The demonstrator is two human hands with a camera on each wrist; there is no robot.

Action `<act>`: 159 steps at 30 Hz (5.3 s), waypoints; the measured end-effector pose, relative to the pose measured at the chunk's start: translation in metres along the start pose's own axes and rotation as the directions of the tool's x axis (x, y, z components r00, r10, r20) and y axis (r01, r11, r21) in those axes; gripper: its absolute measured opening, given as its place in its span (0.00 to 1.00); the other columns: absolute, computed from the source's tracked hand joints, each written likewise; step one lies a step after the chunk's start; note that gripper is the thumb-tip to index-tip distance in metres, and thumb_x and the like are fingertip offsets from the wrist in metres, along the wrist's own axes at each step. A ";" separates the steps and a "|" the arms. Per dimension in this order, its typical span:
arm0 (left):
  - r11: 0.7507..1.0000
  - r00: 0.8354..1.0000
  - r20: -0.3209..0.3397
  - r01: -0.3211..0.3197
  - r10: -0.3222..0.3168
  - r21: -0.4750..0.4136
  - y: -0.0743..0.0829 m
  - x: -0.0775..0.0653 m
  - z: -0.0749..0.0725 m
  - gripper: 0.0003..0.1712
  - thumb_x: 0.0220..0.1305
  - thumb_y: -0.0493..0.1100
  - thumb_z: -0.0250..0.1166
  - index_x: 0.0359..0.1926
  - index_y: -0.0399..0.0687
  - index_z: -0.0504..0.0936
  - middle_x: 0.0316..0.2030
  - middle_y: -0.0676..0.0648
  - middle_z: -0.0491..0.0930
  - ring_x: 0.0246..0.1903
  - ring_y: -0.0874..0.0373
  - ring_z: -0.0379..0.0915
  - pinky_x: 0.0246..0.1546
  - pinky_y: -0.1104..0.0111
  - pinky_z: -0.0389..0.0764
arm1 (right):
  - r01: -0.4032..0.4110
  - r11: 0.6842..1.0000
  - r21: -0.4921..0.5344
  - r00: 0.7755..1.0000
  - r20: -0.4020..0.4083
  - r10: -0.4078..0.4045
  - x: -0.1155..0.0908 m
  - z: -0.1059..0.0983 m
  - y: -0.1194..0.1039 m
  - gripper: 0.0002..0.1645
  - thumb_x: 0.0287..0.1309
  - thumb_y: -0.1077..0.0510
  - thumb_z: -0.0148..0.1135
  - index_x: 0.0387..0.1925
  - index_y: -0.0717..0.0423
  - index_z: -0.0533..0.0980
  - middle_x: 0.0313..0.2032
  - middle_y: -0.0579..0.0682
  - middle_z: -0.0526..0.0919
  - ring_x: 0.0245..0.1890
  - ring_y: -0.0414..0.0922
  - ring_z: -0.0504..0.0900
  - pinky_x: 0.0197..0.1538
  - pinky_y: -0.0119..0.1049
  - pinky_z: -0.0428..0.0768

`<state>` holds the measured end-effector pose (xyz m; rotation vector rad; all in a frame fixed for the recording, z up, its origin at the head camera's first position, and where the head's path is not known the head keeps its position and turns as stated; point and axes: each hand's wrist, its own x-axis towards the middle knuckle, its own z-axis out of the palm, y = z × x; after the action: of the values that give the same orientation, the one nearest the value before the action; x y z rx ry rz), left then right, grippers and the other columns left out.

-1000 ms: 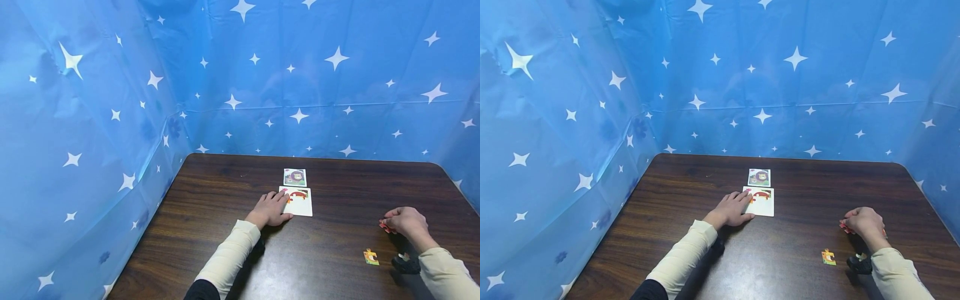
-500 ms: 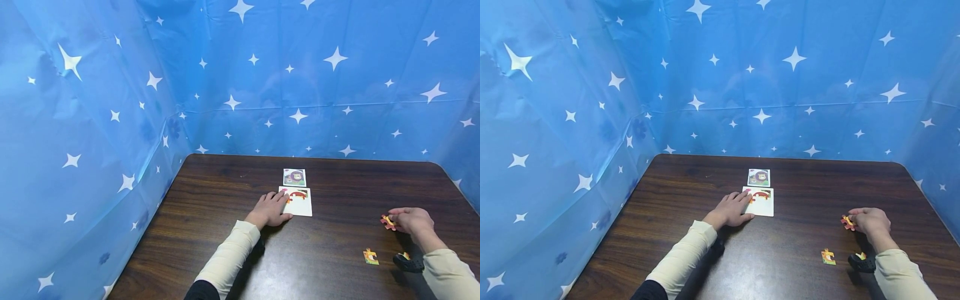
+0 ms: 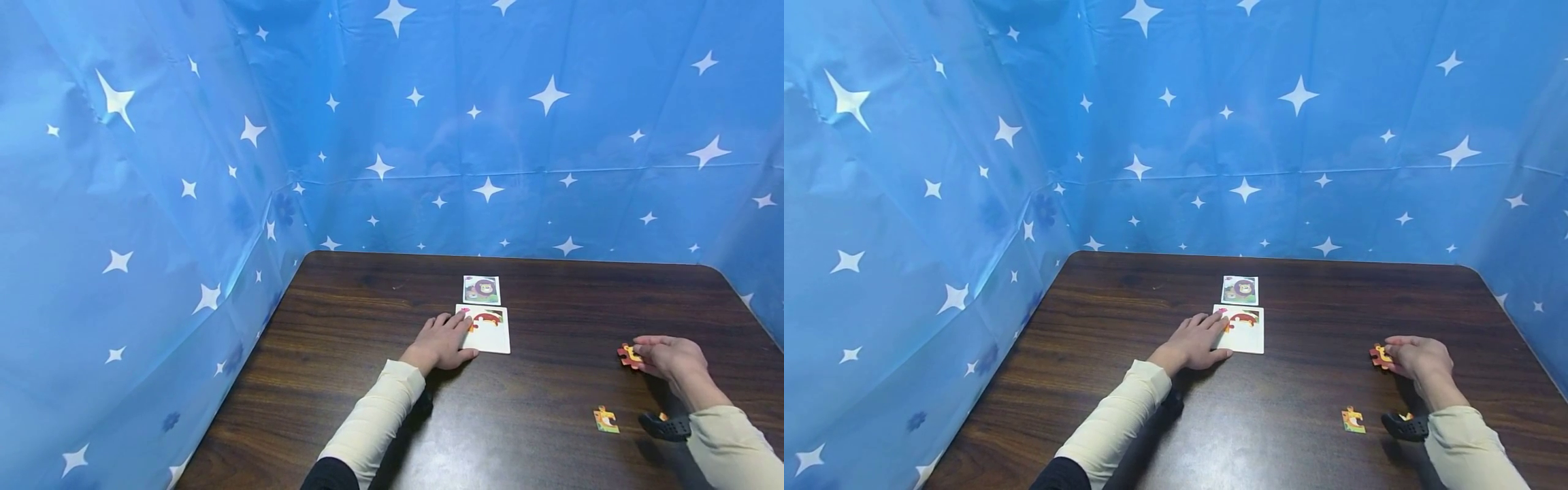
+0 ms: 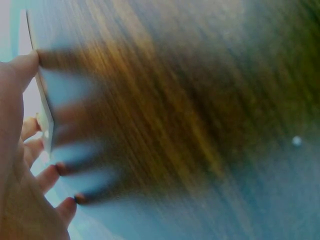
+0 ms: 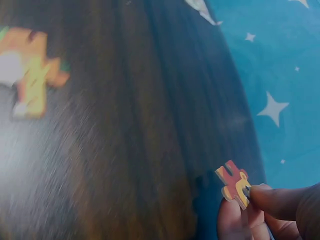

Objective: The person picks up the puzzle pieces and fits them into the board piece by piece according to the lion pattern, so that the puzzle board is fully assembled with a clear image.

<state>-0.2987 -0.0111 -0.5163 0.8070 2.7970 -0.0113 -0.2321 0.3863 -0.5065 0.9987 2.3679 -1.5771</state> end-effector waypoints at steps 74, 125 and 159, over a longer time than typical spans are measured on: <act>0.998 0.999 -0.002 0.035 -0.035 0.047 0.001 -0.002 0.000 0.42 0.72 0.71 0.49 0.80 0.63 0.55 0.80 0.57 0.52 0.77 0.55 0.53 0.74 0.56 0.62 | 0.120 0.986 0.114 0.991 0.040 -0.125 -0.052 0.223 -0.099 0.13 0.68 0.64 0.58 0.49 0.63 0.83 0.50 0.61 0.82 0.29 0.38 0.80 0.30 0.28 0.83; 0.998 0.999 0.022 0.044 -0.045 0.039 -0.001 0.004 0.006 0.43 0.72 0.71 0.50 0.80 0.64 0.53 0.81 0.59 0.49 0.77 0.55 0.51 0.75 0.56 0.61 | 0.193 0.976 -0.098 0.981 0.012 -0.193 -0.055 0.228 -0.099 0.13 0.54 0.69 0.60 0.39 0.62 0.86 0.20 0.45 0.80 0.13 0.35 0.73 0.17 0.25 0.72; 0.999 0.999 0.020 0.034 -0.035 0.032 -0.001 0.000 0.003 0.41 0.73 0.71 0.48 0.81 0.76 0.45 0.81 0.58 0.48 0.77 0.53 0.52 0.74 0.54 0.61 | 0.241 0.954 -0.176 0.971 0.034 -0.239 -0.053 0.227 -0.097 0.16 0.54 0.65 0.57 0.41 0.60 0.86 0.20 0.44 0.78 0.24 0.42 0.74 0.22 0.28 0.72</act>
<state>-0.2982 -0.0124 -0.5193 0.7620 2.7982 -0.0698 -0.3035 0.1437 -0.5086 0.6859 2.6498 -1.4001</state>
